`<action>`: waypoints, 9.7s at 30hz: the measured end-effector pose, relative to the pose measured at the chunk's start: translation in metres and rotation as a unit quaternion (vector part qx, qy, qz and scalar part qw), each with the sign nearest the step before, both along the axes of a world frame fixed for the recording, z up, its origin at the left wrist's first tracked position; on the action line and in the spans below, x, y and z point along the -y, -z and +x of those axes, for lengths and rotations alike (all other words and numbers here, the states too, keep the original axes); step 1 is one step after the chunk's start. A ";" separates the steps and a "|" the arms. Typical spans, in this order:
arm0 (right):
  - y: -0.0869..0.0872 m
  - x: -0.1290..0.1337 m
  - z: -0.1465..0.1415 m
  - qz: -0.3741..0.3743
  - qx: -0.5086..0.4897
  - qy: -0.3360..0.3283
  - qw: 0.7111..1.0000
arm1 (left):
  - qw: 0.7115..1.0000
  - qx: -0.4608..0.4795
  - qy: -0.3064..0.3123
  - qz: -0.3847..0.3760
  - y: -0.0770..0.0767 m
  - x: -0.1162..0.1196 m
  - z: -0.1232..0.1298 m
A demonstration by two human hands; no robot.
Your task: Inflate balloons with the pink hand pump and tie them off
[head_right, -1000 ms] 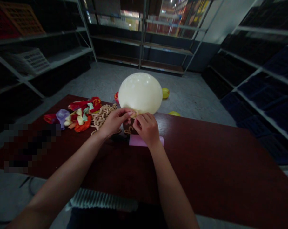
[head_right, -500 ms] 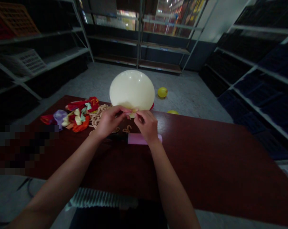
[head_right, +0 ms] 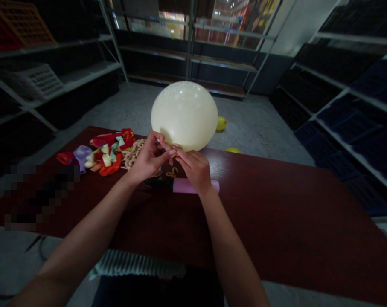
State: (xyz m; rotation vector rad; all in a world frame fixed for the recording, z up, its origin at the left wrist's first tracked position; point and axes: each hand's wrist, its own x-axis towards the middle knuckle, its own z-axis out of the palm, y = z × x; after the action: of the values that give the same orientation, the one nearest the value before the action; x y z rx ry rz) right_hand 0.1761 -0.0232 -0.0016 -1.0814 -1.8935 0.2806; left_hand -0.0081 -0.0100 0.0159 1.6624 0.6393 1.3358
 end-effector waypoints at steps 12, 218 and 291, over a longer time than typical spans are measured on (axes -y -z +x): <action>0.014 -0.004 -0.003 0.109 0.020 0.012 0.994 | 0.968 -0.139 -0.134 0.160 -0.004 0.009 -0.012; -0.008 0.029 -0.048 0.009 -0.208 0.100 0.973 | 0.947 -0.210 -0.158 0.185 -0.022 0.019 -0.005; -0.014 0.031 -0.033 0.070 -0.021 0.127 0.989 | 0.890 -0.307 -0.267 0.206 -0.018 0.022 0.011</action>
State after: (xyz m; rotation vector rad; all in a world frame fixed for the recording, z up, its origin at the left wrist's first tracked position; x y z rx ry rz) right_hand 0.1435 -0.0539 0.0125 -1.1958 -1.6886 0.0251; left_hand 0.0029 -0.0320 0.0342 2.4111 1.3325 1.3689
